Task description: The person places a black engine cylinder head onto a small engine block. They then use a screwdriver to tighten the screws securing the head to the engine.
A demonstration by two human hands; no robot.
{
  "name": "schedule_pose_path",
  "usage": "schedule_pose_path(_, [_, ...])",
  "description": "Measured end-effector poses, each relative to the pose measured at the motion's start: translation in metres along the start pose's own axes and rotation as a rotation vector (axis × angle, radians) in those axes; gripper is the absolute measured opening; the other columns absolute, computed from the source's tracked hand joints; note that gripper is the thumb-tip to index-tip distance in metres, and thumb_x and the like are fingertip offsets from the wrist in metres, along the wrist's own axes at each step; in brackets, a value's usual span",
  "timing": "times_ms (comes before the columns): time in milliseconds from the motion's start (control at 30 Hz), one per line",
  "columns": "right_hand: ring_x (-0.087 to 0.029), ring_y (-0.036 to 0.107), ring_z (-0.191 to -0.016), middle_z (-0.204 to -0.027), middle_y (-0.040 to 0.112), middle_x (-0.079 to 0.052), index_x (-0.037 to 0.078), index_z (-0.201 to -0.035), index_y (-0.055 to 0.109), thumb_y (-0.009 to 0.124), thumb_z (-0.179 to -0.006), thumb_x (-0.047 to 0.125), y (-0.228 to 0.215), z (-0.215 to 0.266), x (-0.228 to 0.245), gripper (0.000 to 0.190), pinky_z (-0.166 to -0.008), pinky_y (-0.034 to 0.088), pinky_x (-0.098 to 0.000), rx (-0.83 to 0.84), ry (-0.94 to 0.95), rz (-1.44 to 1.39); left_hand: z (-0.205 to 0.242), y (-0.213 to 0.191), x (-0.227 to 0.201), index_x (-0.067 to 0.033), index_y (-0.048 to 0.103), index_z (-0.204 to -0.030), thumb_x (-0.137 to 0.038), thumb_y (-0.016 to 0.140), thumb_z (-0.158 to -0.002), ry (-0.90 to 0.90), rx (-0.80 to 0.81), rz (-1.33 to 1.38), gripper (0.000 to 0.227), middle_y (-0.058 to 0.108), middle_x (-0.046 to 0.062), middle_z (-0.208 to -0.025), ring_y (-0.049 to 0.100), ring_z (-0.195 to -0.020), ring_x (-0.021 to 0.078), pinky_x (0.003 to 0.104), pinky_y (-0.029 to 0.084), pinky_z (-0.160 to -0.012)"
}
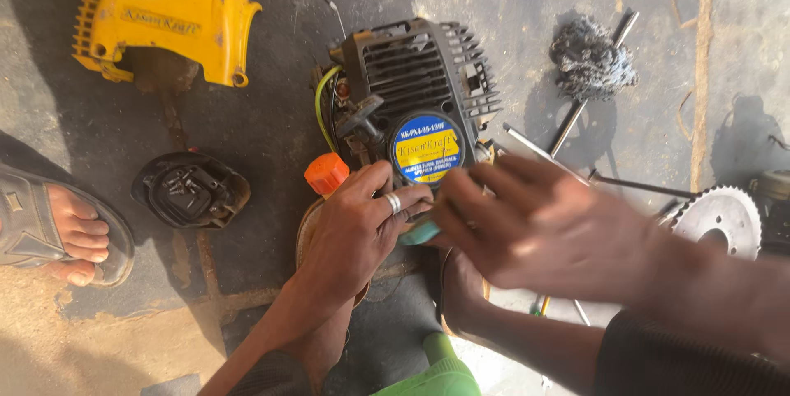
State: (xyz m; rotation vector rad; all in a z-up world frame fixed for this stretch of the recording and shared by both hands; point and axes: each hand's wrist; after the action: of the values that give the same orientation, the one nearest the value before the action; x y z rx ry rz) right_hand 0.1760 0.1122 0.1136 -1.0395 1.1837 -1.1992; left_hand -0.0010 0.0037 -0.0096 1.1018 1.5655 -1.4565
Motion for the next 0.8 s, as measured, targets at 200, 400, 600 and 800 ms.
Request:
schedule_pose_path(200, [-0.013, 0.064, -0.071, -0.096, 0.070, -0.007, -0.002, -0.105, 0.074, 0.069, -0.087, 0.013, -0.002, -0.009, 0.008, 0.025, -0.053, 0.049, -0.0255, -0.035, 0.043, 0.102, 0.005, -0.001, 0.003, -0.0038, 0.076, -0.116, 0.001, 0.074, -0.071, -0.034, 0.012, -0.146, 0.045, 0.053, 0.009, -0.087, 0.061, -0.082, 0.0242, 0.037, 0.050, -0.067])
schedule_pose_path(400, [-0.014, 0.066, -0.074, -0.082, 0.064, 0.000, 0.007, -0.088, 0.071, 0.072, -0.079, 0.021, -0.007, -0.004, -0.001, 0.017, -0.060, 0.056, -0.0265, -0.010, -0.055, 0.045, -0.005, -0.004, 0.012, 0.0011, 0.055, -0.141, -0.021, 0.084, -0.072, 0.178, 0.136, -0.411, 0.078, 0.052, 0.012, -0.100, 0.057, -0.094, 0.0281, 0.042, 0.048, -0.083])
schedule_pose_path(600, [-0.016, 0.060, -0.067, -0.081, 0.061, -0.004, 0.005, -0.099, 0.071, 0.067, -0.098, 0.041, 0.012, -0.008, 0.005, 0.037, -0.056, 0.054, -0.0319, 0.009, 0.060, -0.097, -0.006, 0.013, 0.027, 0.0057, 0.030, -0.160, -0.006, 0.066, -0.085, 0.184, 0.215, -0.804, 0.084, 0.051, 0.010, -0.103, 0.054, -0.092, 0.0245, 0.038, 0.048, -0.085])
schedule_pose_path(800, [-0.022, 0.064, -0.075, -0.085, 0.063, -0.008, 0.006, -0.099, 0.067, 0.065, -0.103, 0.040, 0.010, -0.026, -0.012, 0.034, -0.063, 0.055, -0.0411, 0.284, -0.064, -0.377, 0.007, 0.030, 0.054, 0.0021, 0.035, -0.160, -0.011, 0.063, -0.094, 0.168, 0.165, -0.722, 0.073, 0.054, 0.010, -0.108, 0.056, -0.099, 0.0258, 0.039, 0.046, -0.088])
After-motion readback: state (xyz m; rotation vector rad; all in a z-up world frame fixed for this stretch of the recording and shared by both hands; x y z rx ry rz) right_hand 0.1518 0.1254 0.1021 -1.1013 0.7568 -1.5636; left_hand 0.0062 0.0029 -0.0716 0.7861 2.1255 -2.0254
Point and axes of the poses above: each hand's wrist, its own z-axis away from the middle knuckle, its own y-axis out of the palm, x = y × z
